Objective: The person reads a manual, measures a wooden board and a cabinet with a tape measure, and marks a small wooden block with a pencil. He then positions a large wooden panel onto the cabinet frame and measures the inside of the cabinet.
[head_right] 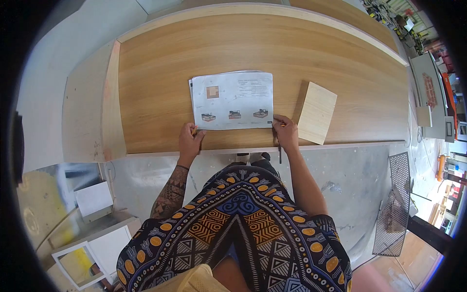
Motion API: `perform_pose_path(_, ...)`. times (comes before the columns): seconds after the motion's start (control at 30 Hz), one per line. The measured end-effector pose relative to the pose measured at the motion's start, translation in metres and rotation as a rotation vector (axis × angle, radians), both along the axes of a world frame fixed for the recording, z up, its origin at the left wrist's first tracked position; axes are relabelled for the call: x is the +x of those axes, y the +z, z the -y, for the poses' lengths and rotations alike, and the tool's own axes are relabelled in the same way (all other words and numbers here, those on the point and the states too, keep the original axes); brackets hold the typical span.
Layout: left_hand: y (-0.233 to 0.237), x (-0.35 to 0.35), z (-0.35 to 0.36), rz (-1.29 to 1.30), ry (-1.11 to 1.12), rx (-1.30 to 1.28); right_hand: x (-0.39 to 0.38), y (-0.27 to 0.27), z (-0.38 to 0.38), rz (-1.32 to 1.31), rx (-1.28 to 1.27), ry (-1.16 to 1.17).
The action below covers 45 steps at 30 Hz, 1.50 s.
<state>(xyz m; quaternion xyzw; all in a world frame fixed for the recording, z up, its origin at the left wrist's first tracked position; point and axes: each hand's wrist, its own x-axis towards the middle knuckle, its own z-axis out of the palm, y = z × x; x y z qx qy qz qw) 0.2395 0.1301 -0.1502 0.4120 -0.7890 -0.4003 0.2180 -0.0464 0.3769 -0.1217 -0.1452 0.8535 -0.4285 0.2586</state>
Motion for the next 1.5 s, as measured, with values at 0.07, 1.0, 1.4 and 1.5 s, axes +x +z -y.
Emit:
perform_pose_path(0.07,-0.001,0.001,0.000,0.015,-0.006,-0.020,-0.001,-0.002,0.000,-0.002,-0.007,0.003)
perform_pose_path(1.0,0.004,0.000,0.000,0.039,0.012,-0.013,0.000,0.004,0.004,0.022,0.015,0.001)
perform_pose_path(1.4,0.006,-0.001,0.001,0.003,0.005,0.015,-0.002,0.005,0.003,0.000,0.030,0.018)
perform_pose_path(1.5,0.004,-0.001,0.000,0.006,0.010,0.018,-0.002,0.004,0.002,-0.005,0.012,0.025)
